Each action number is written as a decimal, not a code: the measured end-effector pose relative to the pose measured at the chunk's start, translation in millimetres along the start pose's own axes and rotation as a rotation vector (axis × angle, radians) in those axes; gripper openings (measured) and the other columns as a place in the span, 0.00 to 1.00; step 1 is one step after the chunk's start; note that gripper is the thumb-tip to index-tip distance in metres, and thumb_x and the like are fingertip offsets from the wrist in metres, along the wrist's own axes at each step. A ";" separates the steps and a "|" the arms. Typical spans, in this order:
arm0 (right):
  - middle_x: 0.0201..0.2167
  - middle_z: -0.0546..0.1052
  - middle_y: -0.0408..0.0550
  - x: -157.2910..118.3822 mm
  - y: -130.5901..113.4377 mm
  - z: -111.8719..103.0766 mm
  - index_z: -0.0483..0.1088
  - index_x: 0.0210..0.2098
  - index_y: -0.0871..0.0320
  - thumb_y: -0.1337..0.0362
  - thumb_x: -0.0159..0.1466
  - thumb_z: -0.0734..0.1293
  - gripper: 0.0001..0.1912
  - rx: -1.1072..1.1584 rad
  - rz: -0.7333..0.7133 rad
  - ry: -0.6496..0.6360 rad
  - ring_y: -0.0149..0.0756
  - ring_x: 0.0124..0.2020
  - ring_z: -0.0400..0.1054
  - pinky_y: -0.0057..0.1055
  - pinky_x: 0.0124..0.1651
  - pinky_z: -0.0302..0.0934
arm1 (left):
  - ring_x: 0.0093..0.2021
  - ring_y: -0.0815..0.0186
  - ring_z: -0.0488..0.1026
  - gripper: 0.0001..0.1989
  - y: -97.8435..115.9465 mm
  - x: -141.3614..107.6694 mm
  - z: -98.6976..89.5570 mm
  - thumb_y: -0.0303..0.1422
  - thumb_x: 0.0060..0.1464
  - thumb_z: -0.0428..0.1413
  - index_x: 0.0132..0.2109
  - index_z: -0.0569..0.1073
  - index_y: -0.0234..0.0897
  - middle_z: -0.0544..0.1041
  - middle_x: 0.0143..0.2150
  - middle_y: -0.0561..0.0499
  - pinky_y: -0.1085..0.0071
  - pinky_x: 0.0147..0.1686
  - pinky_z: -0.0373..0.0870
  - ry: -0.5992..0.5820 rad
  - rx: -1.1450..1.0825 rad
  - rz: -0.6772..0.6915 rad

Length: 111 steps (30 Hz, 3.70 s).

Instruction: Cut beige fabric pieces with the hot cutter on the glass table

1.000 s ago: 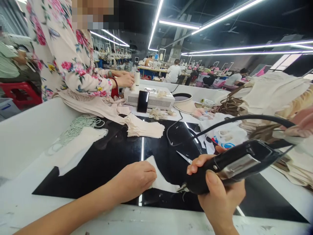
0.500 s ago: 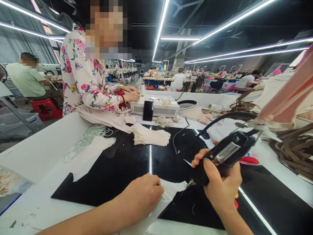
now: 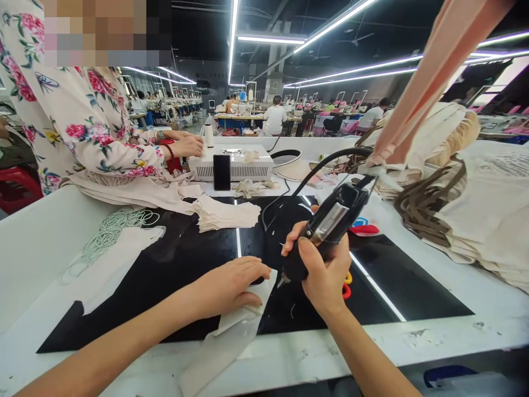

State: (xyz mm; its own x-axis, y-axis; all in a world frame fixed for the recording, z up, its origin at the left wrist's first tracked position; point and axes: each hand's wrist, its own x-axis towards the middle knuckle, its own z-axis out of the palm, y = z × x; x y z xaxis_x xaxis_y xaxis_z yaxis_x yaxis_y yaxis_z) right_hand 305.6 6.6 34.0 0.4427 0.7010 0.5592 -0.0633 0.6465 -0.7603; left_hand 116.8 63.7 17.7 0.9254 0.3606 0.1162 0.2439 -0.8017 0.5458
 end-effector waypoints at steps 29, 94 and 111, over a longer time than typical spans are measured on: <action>0.34 0.76 0.38 -12.6 3.3 12.8 0.69 0.43 0.51 0.63 0.62 0.72 0.11 -0.065 0.057 0.005 0.30 0.31 0.73 0.33 0.39 0.73 | 0.74 0.48 0.56 0.23 -14.3 18.5 0.5 0.39 0.57 0.69 0.57 0.74 0.43 0.75 0.62 0.43 0.39 0.72 0.45 -0.209 -0.032 -0.013; 0.33 0.75 0.44 -34.1 -20.9 -6.9 0.70 0.57 0.48 0.59 0.65 0.74 0.22 0.001 0.043 -0.087 0.34 0.27 0.72 0.33 0.27 0.72 | 0.51 0.61 0.75 0.10 -26.4 -26.2 19.2 0.30 0.73 0.50 0.47 0.77 0.35 0.77 0.48 0.46 0.65 0.53 0.75 0.170 0.269 -0.052; 0.30 0.75 0.41 -18.0 -18.3 18.7 0.70 0.55 0.50 0.59 0.61 0.76 0.23 0.070 0.033 -0.010 0.33 0.26 0.70 0.32 0.26 0.71 | 0.50 0.65 0.76 0.15 -30.3 -52.9 30.8 0.31 0.75 0.45 0.51 0.76 0.39 0.77 0.48 0.48 0.70 0.52 0.78 0.261 0.144 -0.034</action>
State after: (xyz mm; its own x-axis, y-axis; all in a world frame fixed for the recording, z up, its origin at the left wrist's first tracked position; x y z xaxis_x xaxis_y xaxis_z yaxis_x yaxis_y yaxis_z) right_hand 282.1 -12.2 43.9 0.4303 0.7248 0.5381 -0.1398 0.6424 -0.7535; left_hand 69.4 54.2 -30.5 0.8148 0.4837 0.3196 0.3292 -0.8398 0.4316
